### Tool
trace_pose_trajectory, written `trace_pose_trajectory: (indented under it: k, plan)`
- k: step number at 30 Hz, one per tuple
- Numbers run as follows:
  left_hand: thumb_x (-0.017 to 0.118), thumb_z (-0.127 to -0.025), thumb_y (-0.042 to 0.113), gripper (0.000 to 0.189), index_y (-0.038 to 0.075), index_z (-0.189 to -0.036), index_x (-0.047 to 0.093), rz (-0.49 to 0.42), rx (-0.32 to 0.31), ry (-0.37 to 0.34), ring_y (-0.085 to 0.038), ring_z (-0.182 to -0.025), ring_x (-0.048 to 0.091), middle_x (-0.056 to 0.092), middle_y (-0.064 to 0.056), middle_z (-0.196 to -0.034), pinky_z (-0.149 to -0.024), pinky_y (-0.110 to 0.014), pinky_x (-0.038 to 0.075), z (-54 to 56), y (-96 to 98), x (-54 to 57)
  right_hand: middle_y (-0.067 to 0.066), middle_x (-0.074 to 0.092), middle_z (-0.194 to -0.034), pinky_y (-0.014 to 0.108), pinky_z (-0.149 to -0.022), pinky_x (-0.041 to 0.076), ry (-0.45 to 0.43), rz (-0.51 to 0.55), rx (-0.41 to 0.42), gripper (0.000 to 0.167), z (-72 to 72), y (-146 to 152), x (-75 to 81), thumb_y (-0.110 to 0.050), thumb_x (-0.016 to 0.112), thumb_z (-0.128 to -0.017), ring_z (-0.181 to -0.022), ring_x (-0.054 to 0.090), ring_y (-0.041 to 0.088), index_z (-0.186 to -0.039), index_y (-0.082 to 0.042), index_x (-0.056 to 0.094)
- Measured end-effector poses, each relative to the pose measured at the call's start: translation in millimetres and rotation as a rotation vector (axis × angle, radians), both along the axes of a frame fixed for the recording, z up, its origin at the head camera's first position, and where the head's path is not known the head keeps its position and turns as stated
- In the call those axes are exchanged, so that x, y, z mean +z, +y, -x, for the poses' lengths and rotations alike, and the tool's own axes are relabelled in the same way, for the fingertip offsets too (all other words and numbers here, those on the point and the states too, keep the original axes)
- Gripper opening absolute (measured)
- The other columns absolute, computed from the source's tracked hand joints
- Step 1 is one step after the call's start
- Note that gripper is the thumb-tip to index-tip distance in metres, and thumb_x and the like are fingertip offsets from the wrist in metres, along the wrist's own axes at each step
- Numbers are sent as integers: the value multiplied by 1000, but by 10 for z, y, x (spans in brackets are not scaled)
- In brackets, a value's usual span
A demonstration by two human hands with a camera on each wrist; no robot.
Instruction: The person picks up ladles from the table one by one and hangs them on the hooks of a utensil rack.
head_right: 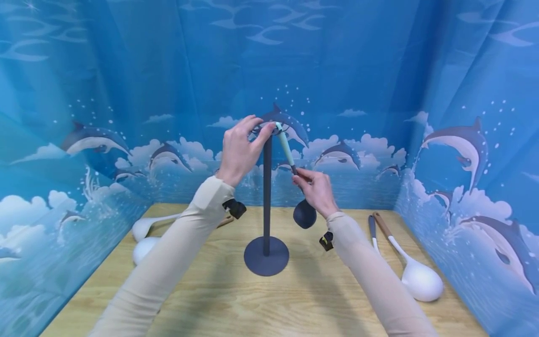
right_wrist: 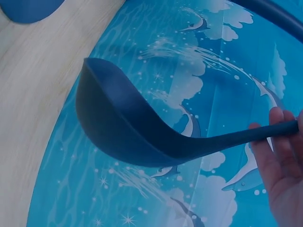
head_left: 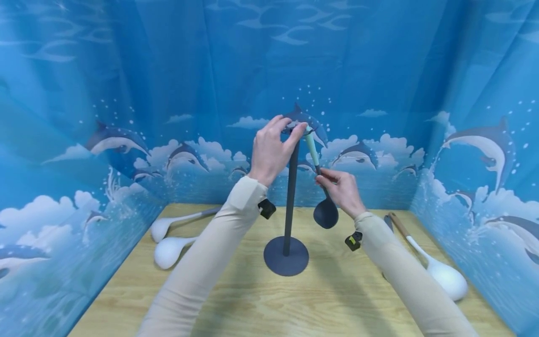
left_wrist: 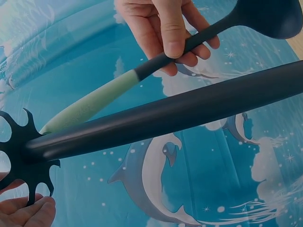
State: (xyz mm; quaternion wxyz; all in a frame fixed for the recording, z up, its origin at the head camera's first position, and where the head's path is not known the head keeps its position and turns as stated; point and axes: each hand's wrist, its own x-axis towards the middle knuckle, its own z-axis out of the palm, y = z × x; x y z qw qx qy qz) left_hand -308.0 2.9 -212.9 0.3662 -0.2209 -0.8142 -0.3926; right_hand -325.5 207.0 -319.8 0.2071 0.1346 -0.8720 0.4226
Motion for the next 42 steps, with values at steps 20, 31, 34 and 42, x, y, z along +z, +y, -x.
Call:
trace_pose_trajectory:
  k: [20, 31, 34, 42]
  plan:
    - [44, -99, 56, 58, 21, -146, 47, -44, -153, -145, -24, -130, 52, 41, -4, -154, -100, -41, 50, 88, -119, -21, 9, 74, -108, 45, -92, 55, -84, 82, 35, 40, 42, -149, -52, -29, 62, -97, -104, 70, 24, -134, -12, 62]
    - [44, -97, 61, 70, 22, -155, 31, 28, -197, -249, -22, -142, 39, 24, 3, -163, -107, -39, 46, 116, -180, 71, 9, 74, -111, 38, -87, 58, -31, 129, 42, 38, 78, -258, -124, -25, 64, -96, -100, 72, 21, -131, -12, 64]
    - [45, -97, 60, 72, 22, -156, 28, 30, -203, -265, -21, -144, 37, 26, 1, -162, -108, -39, 45, 123, -189, 79, 8, 74, -110, 39, -89, 57, -19, 107, 49, 35, 82, -284, -126, -24, 63, -97, -100, 71, 21, -130, -13, 65]
    - [48, -96, 59, 71, 20, -154, 33, 15, -216, -259, -22, -136, 48, 33, -2, -159, -104, -37, 48, 128, -198, 70, 11, 72, -113, 40, -89, 57, -13, 47, 96, 33, 80, -282, -130, -20, 61, -98, -101, 71, 24, -129, -11, 65]
